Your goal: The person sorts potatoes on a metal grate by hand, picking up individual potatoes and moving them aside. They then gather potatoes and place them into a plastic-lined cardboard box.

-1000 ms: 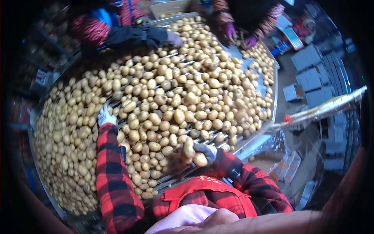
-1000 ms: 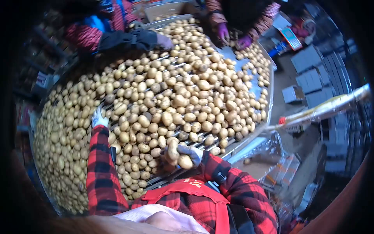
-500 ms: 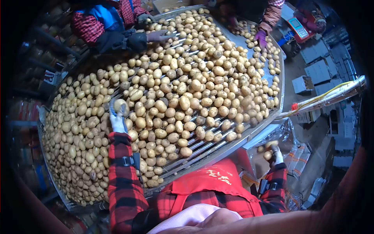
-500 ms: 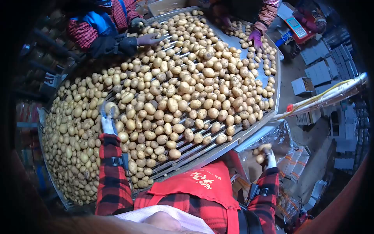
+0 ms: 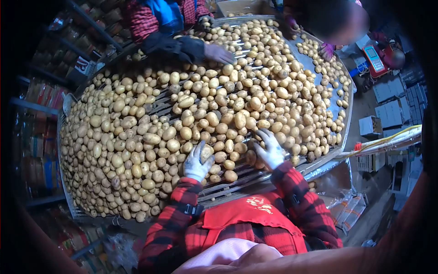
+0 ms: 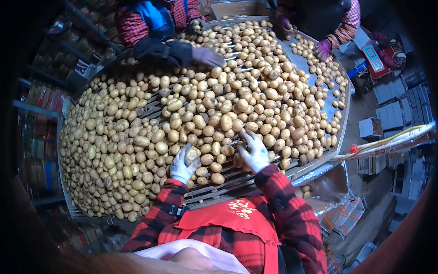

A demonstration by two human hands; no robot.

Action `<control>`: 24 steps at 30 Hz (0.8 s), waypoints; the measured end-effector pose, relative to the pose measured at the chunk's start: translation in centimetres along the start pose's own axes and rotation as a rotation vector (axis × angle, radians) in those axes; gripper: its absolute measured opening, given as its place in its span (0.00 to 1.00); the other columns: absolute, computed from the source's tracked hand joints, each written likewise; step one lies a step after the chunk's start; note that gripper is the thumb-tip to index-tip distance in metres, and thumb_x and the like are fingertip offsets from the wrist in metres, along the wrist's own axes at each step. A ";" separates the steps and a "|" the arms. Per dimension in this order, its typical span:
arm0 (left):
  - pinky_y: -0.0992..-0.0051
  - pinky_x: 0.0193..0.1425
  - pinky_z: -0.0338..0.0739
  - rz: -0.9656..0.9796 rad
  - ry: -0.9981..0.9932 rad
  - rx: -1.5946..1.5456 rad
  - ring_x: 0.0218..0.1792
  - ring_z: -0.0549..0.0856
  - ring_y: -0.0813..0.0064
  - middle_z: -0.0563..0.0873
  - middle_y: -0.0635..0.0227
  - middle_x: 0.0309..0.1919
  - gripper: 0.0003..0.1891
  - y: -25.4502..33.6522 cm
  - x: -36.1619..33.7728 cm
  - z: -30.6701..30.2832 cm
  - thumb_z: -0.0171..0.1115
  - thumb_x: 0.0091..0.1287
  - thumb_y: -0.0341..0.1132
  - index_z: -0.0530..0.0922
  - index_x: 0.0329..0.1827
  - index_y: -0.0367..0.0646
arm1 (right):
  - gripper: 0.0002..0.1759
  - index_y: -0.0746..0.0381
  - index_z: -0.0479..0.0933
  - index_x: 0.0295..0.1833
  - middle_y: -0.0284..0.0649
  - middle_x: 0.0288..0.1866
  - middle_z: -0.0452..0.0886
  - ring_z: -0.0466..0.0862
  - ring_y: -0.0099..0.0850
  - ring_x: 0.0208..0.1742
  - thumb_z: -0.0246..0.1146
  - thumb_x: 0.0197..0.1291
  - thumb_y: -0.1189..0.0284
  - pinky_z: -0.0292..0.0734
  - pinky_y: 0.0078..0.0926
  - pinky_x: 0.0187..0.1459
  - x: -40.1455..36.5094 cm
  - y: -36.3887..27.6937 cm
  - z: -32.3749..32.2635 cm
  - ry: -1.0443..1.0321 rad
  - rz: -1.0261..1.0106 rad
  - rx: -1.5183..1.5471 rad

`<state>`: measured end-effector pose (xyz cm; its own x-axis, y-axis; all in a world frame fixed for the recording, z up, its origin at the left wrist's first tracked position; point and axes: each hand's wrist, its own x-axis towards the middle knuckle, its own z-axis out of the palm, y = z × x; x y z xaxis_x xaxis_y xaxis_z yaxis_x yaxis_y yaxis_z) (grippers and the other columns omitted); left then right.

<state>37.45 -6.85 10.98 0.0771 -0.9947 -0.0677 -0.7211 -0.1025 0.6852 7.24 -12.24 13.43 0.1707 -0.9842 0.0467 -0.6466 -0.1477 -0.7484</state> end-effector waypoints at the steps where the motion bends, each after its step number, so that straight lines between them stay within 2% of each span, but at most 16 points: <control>1: 0.57 0.69 0.77 0.039 0.045 0.006 0.64 0.81 0.49 0.81 0.50 0.65 0.37 -0.4 0.0 0.6 0.75 0.61 0.45 0.72 0.74 0.48 | 0.30 0.59 0.75 0.70 0.57 0.72 0.73 0.74 0.55 0.72 0.67 0.62 0.63 0.69 0.47 0.73 1.7 -0.4 1.2 -0.011 -0.067 -0.075; 4: 0.54 0.65 0.78 0.120 0.133 0.148 0.62 0.82 0.47 0.80 0.49 0.63 0.39 -1.3 -0.3 2.0 0.74 0.61 0.48 0.70 0.75 0.49 | 0.37 0.53 0.71 0.73 0.53 0.75 0.69 0.69 0.51 0.75 0.71 0.56 0.62 0.62 0.51 0.75 7.0 -0.5 5.3 -0.012 -0.254 -0.314; 6: 0.54 0.64 0.79 0.168 0.167 0.213 0.61 0.82 0.47 0.80 0.49 0.63 0.39 -1.4 -0.4 2.2 0.74 0.61 0.49 0.70 0.76 0.49 | 0.38 0.49 0.71 0.73 0.53 0.76 0.66 0.67 0.53 0.76 0.72 0.54 0.62 0.60 0.53 0.76 8.3 -1.6 7.4 -0.054 -0.260 -0.430; 8: 0.53 0.64 0.79 0.134 0.148 0.234 0.62 0.81 0.48 0.80 0.49 0.63 0.39 -1.5 -0.7 2.4 0.73 0.62 0.50 0.70 0.76 0.49 | 0.36 0.49 0.74 0.70 0.57 0.75 0.65 0.68 0.57 0.73 0.72 0.51 0.66 0.65 0.54 0.73 8.0 -2.7 8.4 -0.055 -0.247 -0.358; 11: 0.53 0.65 0.78 0.152 0.164 0.233 0.62 0.81 0.47 0.80 0.48 0.63 0.39 -1.4 -0.7 2.4 0.73 0.62 0.50 0.70 0.76 0.49 | 0.34 0.51 0.76 0.65 0.59 0.72 0.68 0.73 0.60 0.68 0.70 0.47 0.70 0.72 0.55 0.66 5.7 -1.0 9.5 -0.009 -0.411 -0.240; 12: 0.53 0.66 0.78 0.175 0.193 0.235 0.63 0.81 0.46 0.80 0.48 0.63 0.39 -1.4 -0.6 2.7 0.73 0.62 0.49 0.70 0.76 0.49 | 0.31 0.52 0.78 0.61 0.58 0.71 0.69 0.73 0.59 0.68 0.69 0.45 0.70 0.73 0.56 0.65 5.0 -0.7 9.3 -0.092 -0.454 -0.231; 14: 0.53 0.65 0.79 0.159 0.199 0.190 0.61 0.81 0.44 0.80 0.46 0.63 0.39 -1.7 -0.6 3.2 0.74 0.60 0.47 0.70 0.75 0.48 | 0.29 0.53 0.80 0.58 0.56 0.70 0.70 0.72 0.57 0.70 0.68 0.44 0.70 0.72 0.59 0.66 2.8 -1.1 9.6 -0.051 -0.552 -0.358; 16: 0.52 0.64 0.80 0.173 0.202 0.180 0.61 0.82 0.44 0.80 0.46 0.63 0.39 -1.6 -0.7 3.1 0.75 0.60 0.46 0.71 0.75 0.48 | 0.25 0.53 0.81 0.56 0.48 0.77 0.67 0.64 0.55 0.78 0.68 0.48 0.67 0.67 0.60 0.70 0.6 -1.5 8.7 -0.147 -0.535 -0.305; 19: 0.52 0.63 0.80 0.191 0.214 0.199 0.60 0.82 0.44 0.80 0.46 0.63 0.39 -1.8 -0.5 3.2 0.75 0.59 0.46 0.71 0.74 0.49 | 0.23 0.53 0.83 0.55 0.46 0.78 0.66 0.63 0.54 0.80 0.69 0.50 0.65 0.66 0.58 0.72 -1.6 -1.0 7.8 -0.243 -0.519 -0.308; 22: 0.53 0.62 0.80 0.202 0.237 0.221 0.60 0.82 0.45 0.80 0.47 0.63 0.39 -1.7 -0.7 3.3 0.75 0.60 0.46 0.71 0.75 0.50 | 0.31 0.51 0.81 0.59 0.46 0.77 0.68 0.65 0.55 0.78 0.74 0.42 0.66 0.65 0.59 0.73 -3.3 -0.5 5.8 -0.296 -0.456 -0.252; 24: 0.53 0.63 0.80 0.200 0.241 0.217 0.60 0.82 0.45 0.79 0.47 0.63 0.38 -1.7 -0.7 3.3 0.75 0.60 0.47 0.71 0.75 0.50 | 0.33 0.50 0.80 0.60 0.46 0.76 0.68 0.66 0.56 0.76 0.75 0.41 0.67 0.65 0.59 0.73 -3.9 -0.5 4.3 -0.315 -0.489 -0.279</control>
<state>36.37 -5.99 7.50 0.0616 -0.9683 0.2423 -0.8653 0.0692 0.4964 10.12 -7.94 10.81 0.6775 -0.7271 0.1107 -0.6006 -0.6338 -0.4875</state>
